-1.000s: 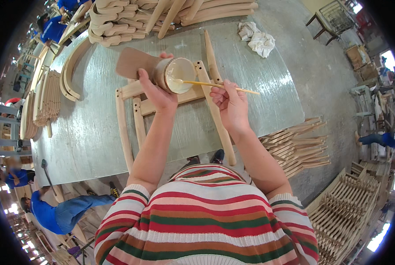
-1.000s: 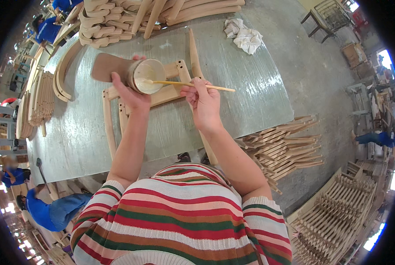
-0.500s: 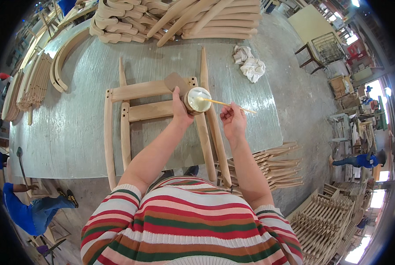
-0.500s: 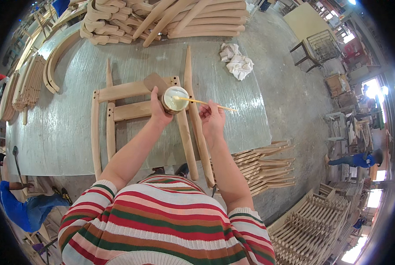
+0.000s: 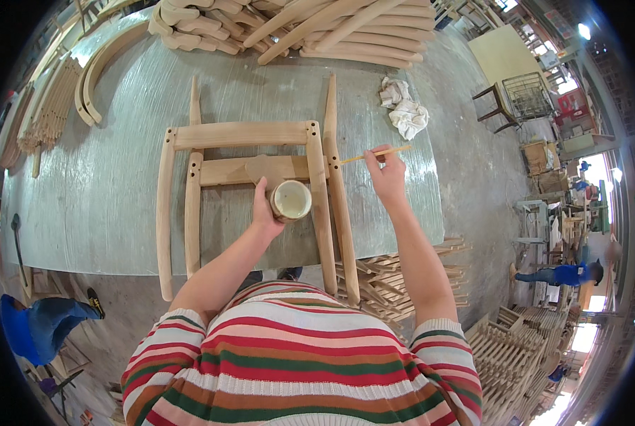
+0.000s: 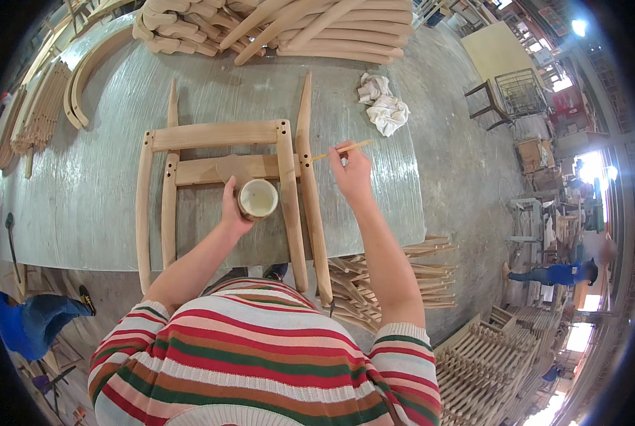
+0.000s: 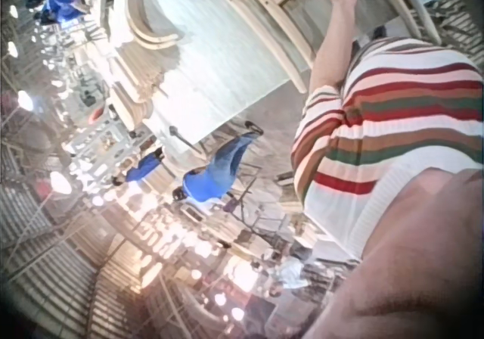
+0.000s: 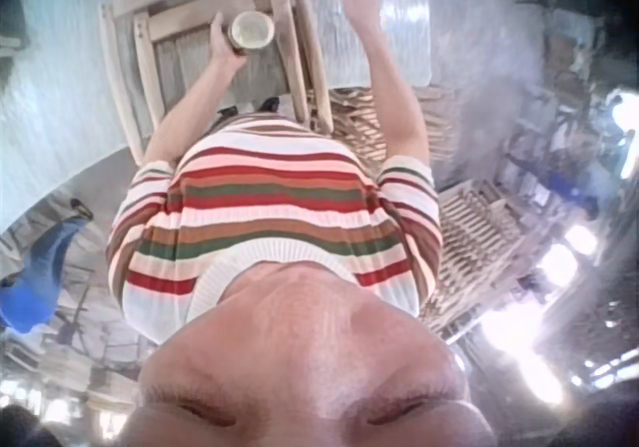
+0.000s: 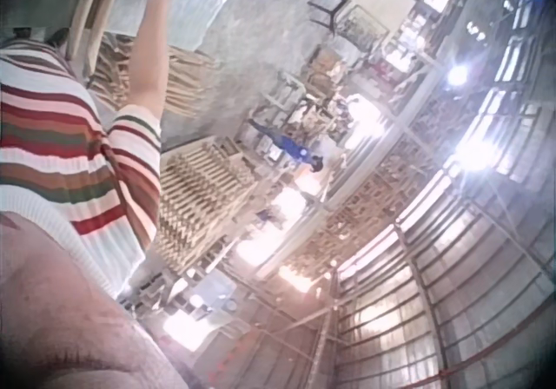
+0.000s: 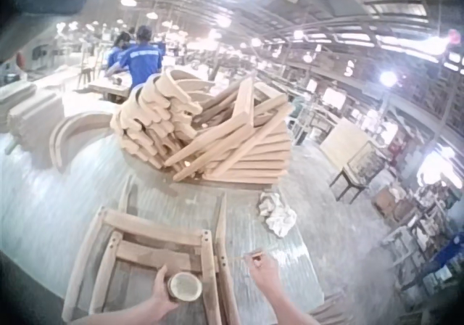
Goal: The person handles curved wooden chair parts, then applies glue to a wooden chair frame using a brush. They walk to a station to mix a yellow liquid into a container, then return to the frame and use a pneumatic nail gun to fasten the parts together.
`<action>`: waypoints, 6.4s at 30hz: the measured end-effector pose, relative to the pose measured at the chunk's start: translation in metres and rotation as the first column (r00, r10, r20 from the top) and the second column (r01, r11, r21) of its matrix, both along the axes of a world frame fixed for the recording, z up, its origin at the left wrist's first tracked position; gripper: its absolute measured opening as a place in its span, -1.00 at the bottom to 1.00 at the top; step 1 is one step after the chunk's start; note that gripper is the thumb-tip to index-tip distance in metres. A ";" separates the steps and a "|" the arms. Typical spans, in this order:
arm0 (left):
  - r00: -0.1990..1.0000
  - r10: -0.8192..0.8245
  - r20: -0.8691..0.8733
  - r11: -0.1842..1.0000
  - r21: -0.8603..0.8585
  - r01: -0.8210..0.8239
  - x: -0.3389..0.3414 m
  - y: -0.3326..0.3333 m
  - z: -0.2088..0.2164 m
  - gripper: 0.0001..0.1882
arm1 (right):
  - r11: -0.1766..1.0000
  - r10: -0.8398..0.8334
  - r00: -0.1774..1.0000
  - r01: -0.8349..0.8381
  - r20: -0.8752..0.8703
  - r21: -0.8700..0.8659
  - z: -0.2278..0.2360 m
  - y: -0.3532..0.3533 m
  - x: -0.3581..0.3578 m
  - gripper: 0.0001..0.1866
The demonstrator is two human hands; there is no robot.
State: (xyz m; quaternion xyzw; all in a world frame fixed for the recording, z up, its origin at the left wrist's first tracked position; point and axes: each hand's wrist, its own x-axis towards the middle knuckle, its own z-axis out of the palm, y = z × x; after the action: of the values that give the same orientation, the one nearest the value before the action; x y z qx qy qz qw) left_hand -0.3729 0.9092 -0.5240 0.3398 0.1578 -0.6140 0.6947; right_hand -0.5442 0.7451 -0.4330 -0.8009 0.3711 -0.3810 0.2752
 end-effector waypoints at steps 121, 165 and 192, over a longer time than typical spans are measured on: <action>0.555 0.431 0.711 0.651 -0.671 0.355 0.024 0.005 0.223 -0.34 | 0.773 0.375 0.424 -0.634 0.825 -0.026 0.093 0.101 0.004 -0.96; 0.974 0.170 0.147 0.985 -0.006 -0.171 0.043 0.006 0.028 -0.41 | 0.558 -0.511 0.625 -0.281 0.590 0.781 -0.081 -0.051 0.049 -0.88; 0.985 0.151 0.084 0.988 -0.034 -0.149 0.035 0.068 0.012 -0.47 | 0.911 -0.141 0.921 -0.023 0.363 0.412 -0.051 -0.054 0.053 -0.84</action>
State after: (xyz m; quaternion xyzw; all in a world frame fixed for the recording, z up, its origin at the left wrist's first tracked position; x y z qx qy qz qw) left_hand -0.3377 0.9775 -0.5119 0.3435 0.1446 -0.5470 0.7496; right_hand -0.4913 0.6909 -0.4840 -0.6234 0.4054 -0.4530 0.4917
